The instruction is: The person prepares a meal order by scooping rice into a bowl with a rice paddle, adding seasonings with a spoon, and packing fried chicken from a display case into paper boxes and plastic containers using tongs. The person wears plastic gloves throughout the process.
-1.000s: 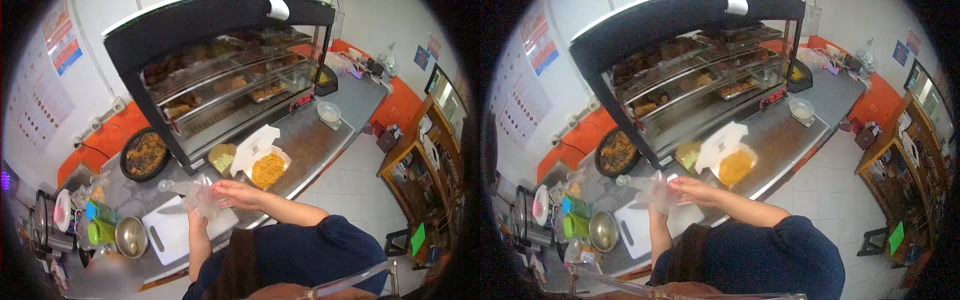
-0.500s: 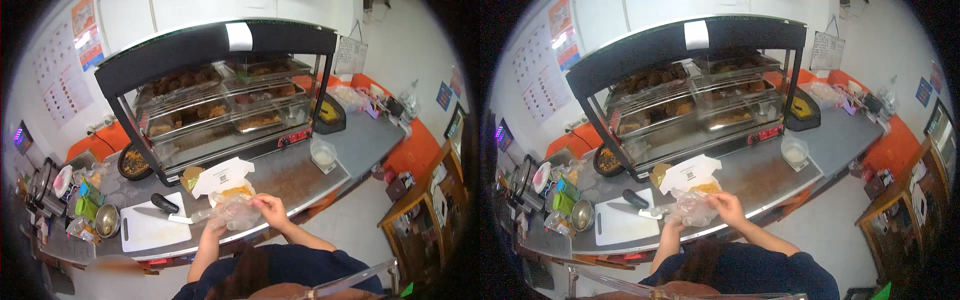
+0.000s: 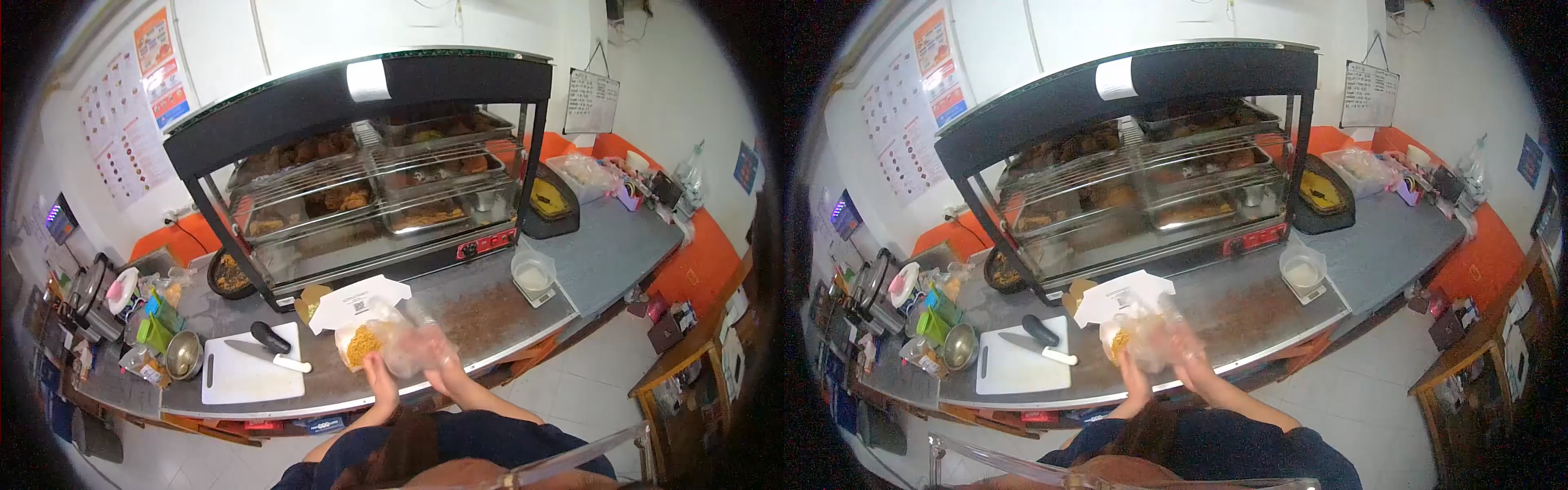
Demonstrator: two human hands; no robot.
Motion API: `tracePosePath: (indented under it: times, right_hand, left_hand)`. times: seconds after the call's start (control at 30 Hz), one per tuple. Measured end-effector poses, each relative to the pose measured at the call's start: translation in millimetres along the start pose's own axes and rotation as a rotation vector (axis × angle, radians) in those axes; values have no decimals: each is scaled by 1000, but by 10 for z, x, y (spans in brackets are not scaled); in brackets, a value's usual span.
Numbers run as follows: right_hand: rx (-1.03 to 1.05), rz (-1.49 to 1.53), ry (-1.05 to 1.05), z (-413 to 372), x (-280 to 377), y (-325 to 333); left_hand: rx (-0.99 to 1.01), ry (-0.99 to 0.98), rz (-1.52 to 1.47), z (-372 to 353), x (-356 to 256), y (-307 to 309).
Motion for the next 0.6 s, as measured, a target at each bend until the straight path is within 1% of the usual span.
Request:
tracePosePath:
  times: [0.03, 0.07, 0.1, 0.13, 0.17, 0.2, 0.23, 0.27, 0.3, 0.33, 0.37, 0.4, 0.43, 0.5, 0.53, 0.57, 0.6]
  right_hand:
    - [-1, -3, 8, 1, 47, -51]
    - [84, -435, 255, -11, 147, -156]
    - [166, -866, 501, -15, 211, -220]
    - [184, -709, 346, -33, 190, -169]
    - [175, -708, 348, -35, 167, -93]
    - [173, -604, 292, -20, 121, 15]
    - [171, -500, 238, -6, 72, 105]
    - [-22, -394, 268, 1, 10, 164]
    - [-35, -391, 274, 21, 28, 131]
    - [-155, -184, 211, 67, 91, 76]
    - [-274, 26, 151, 109, 154, 30]
    - [-296, 88, 34, 137, 244, 25]
    - [-314, 91, 48, 150, 258, 120]
    - [-246, 411, -39, 189, 219, 344]
    - [-391, 405, -46, 192, 254, 289]
    - [-411, 417, -18, 181, 288, 267]
    - [-159, 467, 46, 174, 324, 234]
  left_hand:
    - [-296, -108, -234, -7, -167, 72]
    - [-285, -459, -351, 27, -388, 113]
    - [-280, -463, -356, 69, -545, 149]
    - [-136, -692, -127, 88, -701, 171]
    - [14, -908, 110, 94, -828, 176]
    - [129, -886, 89, 112, -918, 164]
    - [139, -883, 88, 126, -913, 124]
    - [144, -915, 49, 144, -892, 77]
    - [151, -948, 9, 168, -875, 41]
    - [167, -949, 4, 197, -872, 10]
    - [142, -1009, 11, 213, -872, -16]
    - [117, -1069, 16, 234, -868, -44]
    - [138, -1067, 3, 273, -853, -75]
    - [167, -1068, 0, 342, -815, -134]
    - [198, -1066, -13, 356, -815, -165]
    - [189, -1052, 39, 382, -823, -202]
    - [184, -1041, 92, 413, -837, -240]
Point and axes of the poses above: each hand's wrist, its own z-axis towards the middle knuckle, its own y-axis out of the back of the hand, x = y × z, the point moved 1 cm from there along z, towards the middle knuckle, and after that the axes turned 7 degrees about z, right-handed, at the moved point
